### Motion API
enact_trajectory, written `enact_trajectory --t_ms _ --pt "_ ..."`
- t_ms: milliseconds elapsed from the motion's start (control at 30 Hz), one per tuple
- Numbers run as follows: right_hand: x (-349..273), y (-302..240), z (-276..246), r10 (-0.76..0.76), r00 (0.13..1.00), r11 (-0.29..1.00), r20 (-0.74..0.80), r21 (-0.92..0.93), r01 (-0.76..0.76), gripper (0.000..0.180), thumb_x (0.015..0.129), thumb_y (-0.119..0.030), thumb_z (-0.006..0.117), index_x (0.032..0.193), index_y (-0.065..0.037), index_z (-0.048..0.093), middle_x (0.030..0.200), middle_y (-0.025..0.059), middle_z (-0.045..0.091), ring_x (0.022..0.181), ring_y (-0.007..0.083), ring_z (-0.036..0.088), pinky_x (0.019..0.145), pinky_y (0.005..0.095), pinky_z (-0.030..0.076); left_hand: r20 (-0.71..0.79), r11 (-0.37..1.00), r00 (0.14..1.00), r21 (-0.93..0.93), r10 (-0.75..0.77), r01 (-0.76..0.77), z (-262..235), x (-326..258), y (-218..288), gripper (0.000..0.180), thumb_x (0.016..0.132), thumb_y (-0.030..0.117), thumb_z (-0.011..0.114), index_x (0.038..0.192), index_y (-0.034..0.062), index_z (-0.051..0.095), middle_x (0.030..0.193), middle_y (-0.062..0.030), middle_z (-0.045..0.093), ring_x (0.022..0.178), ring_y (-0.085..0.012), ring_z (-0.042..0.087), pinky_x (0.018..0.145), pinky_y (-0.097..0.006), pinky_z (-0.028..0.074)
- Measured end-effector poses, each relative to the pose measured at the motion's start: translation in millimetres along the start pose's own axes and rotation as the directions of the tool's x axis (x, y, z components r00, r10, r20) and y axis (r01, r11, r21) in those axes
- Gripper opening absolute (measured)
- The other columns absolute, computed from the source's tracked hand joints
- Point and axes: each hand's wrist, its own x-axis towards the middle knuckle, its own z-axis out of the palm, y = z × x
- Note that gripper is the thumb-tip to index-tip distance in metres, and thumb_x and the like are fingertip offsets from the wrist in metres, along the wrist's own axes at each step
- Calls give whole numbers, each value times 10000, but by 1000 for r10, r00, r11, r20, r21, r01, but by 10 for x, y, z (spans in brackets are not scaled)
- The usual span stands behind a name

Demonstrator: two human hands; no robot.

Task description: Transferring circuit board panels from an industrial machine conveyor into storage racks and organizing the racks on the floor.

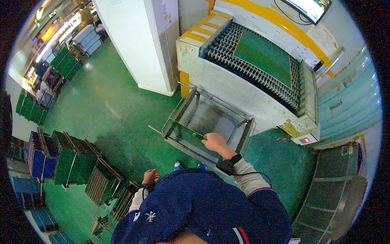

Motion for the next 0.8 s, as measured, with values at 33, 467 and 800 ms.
enact_trajectory --t_ms 33,467,800 --pt "0 9 5 -3 1000 1000 -4 -5 3 349 819 -316 637 1033 -42 672 931 198 671 882 385 632 783 472 489 5 1000 1000 2 1 -1 1 11 2 188 887 192 592 951 20 551 796 -86 614 594 -194 594 483 -309 458" --pt "6 6 28 -26 999 1000 -30 14 27 334 814 -311 635 1012 -44 676 897 213 666 858 389 633 765 476 489 157 996 988 -83 -3 16 -271 370 -220 196 896 200 595 964 24 542 788 -89 610 598 -202 596 486 -325 466" --pt "1 23 24 -29 999 999 -39 25 30 341 807 -314 636 1011 -44 677 897 218 664 858 392 634 771 479 490 110 998 994 -51 -21 26 -202 351 -198 201 892 207 601 962 25 549 792 -88 618 594 -203 596 492 -329 472"
